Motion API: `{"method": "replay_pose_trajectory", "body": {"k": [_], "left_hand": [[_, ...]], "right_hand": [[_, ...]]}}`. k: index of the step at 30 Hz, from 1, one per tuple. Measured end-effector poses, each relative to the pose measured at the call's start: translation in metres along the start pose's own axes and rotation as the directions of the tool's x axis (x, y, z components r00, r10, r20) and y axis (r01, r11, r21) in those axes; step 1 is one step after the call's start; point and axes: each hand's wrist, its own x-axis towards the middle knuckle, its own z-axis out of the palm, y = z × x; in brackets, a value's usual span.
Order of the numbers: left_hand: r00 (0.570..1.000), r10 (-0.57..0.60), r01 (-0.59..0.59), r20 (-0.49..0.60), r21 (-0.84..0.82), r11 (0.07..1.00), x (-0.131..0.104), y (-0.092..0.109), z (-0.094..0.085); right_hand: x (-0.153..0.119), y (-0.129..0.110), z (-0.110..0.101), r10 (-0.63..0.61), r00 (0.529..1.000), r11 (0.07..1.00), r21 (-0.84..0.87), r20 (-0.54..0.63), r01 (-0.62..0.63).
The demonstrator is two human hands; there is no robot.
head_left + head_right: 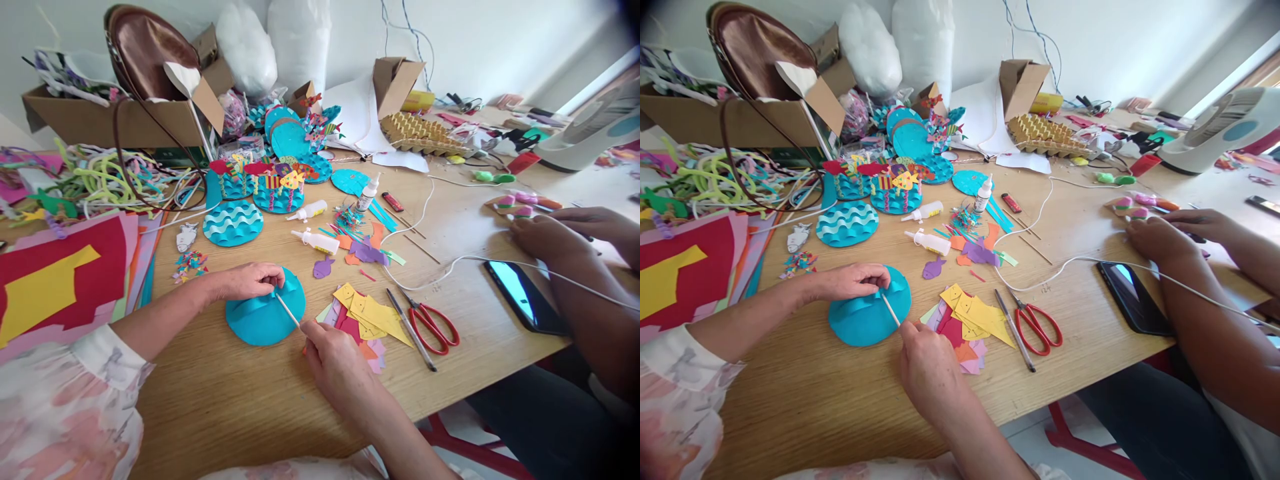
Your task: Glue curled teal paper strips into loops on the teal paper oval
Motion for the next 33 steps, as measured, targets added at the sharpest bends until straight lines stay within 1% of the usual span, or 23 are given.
{"method": "replay_pose_trajectory", "body": {"k": [4,10,19,25,29,33], "left_hand": [[1.000,0.005,-0.005,0.008,0.006,1.000,0.001,-0.001,0.000],[1.000,-0.004,0.004,0.007,0.001,1.000,0.000,0.001,0.000],[1.000,-0.015,0.016,0.013,-0.071,0.997,0.000,-0.001,0.000],[0.999,-0.019,0.021,0.034,-0.059,0.998,0.000,-0.001,0.001],[0.999,0.004,-0.003,0.032,-0.033,0.999,0.001,-0.002,0.002],[1.000,-0.003,0.004,0.026,-0.055,0.998,0.002,-0.004,0.002]], "right_hand": [[-0.002,-0.001,-0.005,0.006,1.000,1.000,0.018,-0.008,-0.005],[-0.007,0.000,-0.008,0.004,0.995,0.997,0.074,-0.100,0.003],[0.003,0.003,0.007,-0.018,0.998,0.999,0.039,-0.062,0.020],[0.002,0.003,0.008,-0.014,0.998,0.999,0.041,-0.056,0.016],[0.002,0.004,0.008,0.004,0.999,0.999,0.034,-0.045,-0.002],[0.002,0.005,0.009,0.019,0.999,1.000,0.008,-0.035,-0.019]]}}
